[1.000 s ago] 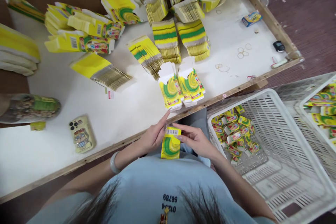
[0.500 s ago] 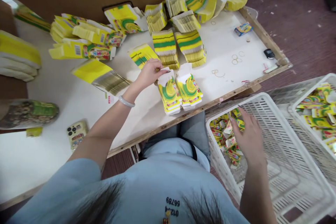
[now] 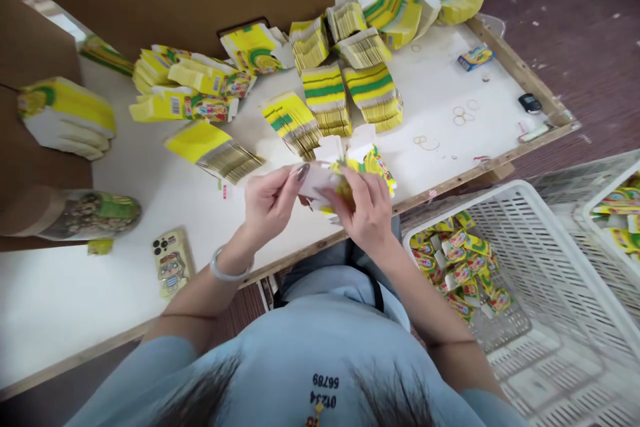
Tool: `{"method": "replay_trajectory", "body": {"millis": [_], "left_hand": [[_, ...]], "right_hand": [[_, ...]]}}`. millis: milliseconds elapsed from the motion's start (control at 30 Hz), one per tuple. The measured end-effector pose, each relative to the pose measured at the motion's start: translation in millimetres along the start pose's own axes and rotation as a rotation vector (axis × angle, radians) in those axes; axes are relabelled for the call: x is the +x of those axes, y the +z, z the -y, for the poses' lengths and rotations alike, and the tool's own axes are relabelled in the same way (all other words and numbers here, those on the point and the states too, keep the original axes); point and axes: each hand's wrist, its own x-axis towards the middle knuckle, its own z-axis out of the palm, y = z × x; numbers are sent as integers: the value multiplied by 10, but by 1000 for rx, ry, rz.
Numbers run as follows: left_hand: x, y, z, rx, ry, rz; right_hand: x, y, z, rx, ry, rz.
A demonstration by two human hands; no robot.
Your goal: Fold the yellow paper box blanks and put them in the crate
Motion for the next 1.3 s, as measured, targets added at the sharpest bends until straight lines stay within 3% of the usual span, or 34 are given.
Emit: {"method": "replay_trajectory", "body": {"millis": [67, 167, 300, 400, 533, 633, 767, 933, 1067, 1167, 1300], "left_hand": [[-176, 32, 28, -87, -38, -7], [-441, 218, 167, -208, 45, 78], [-708, 599, 289, -295, 93, 329], [-792, 754, 298, -312, 61, 350], [-858, 738, 294, -256, -51, 293], [-920, 691, 283, -226, -220, 277], [-1038, 673, 250, -334, -362, 214], [-1308, 642, 291, -478, -396, 141], [-1388, 551, 313, -513, -429, 286], [-1336, 501, 273, -511, -450, 320], [-1303, 535, 251, -484, -442, 195]], "right_hand": [[-99, -27, 11, 43, -12, 14], [-265, -100, 74, 216, -1, -9], [-431, -101, 187, 383, 203, -80], [-518, -64, 198, 468, 385, -61], [-558, -56, 163, 489, 559, -63], [-557, -70, 166, 467, 570, -119], [-686, -117, 163, 561, 577, -79], [-969, -294, 98, 505, 490, 56], [-996, -439, 91, 657, 537, 284], [-966, -459, 106, 680, 562, 391], [-1007, -414, 93, 565, 522, 312]]}}
